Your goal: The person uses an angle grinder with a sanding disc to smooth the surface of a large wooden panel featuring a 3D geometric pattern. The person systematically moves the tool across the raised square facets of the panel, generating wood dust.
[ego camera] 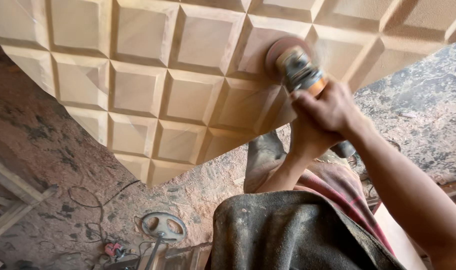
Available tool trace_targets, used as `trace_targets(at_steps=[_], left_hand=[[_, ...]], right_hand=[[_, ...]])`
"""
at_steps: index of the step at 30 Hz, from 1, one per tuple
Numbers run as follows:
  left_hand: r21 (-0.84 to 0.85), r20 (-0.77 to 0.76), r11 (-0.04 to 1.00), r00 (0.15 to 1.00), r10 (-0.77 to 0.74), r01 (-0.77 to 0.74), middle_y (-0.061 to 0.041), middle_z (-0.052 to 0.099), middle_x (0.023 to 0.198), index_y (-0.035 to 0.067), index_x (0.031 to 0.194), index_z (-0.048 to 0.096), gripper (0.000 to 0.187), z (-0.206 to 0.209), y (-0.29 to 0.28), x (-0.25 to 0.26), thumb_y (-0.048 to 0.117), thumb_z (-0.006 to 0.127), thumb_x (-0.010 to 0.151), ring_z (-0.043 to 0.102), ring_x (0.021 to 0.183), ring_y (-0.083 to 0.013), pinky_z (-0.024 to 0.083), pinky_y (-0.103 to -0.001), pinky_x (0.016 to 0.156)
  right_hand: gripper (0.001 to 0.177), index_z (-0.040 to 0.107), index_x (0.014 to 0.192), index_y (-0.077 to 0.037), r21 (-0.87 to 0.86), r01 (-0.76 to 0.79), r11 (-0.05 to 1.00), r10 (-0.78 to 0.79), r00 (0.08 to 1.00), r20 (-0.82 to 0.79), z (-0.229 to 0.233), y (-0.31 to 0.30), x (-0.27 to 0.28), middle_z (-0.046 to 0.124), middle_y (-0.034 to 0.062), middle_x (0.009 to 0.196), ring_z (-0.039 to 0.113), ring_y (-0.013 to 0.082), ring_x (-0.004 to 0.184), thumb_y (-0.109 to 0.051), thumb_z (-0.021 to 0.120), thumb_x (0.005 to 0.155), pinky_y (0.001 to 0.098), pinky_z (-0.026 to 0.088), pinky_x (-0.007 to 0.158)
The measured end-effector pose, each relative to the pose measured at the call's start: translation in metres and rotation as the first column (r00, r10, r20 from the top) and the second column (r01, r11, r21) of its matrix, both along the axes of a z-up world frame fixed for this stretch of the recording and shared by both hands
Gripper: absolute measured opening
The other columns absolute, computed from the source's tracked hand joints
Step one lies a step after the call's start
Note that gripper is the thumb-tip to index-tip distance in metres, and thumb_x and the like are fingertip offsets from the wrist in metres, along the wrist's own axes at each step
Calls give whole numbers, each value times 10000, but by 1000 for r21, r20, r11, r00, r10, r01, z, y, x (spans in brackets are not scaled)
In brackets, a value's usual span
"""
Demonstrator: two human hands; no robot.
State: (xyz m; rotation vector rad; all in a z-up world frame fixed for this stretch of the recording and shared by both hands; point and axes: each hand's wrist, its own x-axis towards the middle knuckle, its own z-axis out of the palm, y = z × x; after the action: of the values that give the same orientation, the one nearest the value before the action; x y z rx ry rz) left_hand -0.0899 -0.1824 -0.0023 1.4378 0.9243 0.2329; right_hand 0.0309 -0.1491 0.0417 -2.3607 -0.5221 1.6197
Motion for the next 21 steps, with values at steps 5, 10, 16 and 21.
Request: trace_targets(at_steps=[5,10,16,21], left_hand=[[-185,-119,980,988,-103,80,-146,737,1076,39,1322,553,865,-10,18,15,384,916,618,748,953,-290,616,-407,832],[-78,152,979,968,198,-188,-150,665,1238,46,1383,458,794,2,7,5,421,877,821,711,1106,-295,606,-397,989],[-94,-150,985,976,-161,148,-224,732,1001,9,1370,369,1052,-11,26,39,424,889,555,746,879,-389,626,-456,785],[-375,-124,916,972,-199,140,-221,744,985,-7,1433,285,1076,11,-22,10,409,832,605,761,839,-369,651,-429,802]], right_hand=[[522,698,1184,-41,186,-3,983,-15,995,97,-1,7,16,777,205,986,756,257,877,-483,595,925,439,614,821],[579,617,1307,-67,192,-191,963,178,981,81,-10,8,-3,723,177,924,715,278,774,-488,634,911,434,585,745],[536,717,937,46,204,92,975,-131,973,187,-17,-16,34,691,133,759,674,223,642,-477,612,985,393,568,605],[497,664,923,58,287,114,951,-153,981,119,9,-68,8,669,167,710,653,267,606,-423,549,972,392,590,541]])
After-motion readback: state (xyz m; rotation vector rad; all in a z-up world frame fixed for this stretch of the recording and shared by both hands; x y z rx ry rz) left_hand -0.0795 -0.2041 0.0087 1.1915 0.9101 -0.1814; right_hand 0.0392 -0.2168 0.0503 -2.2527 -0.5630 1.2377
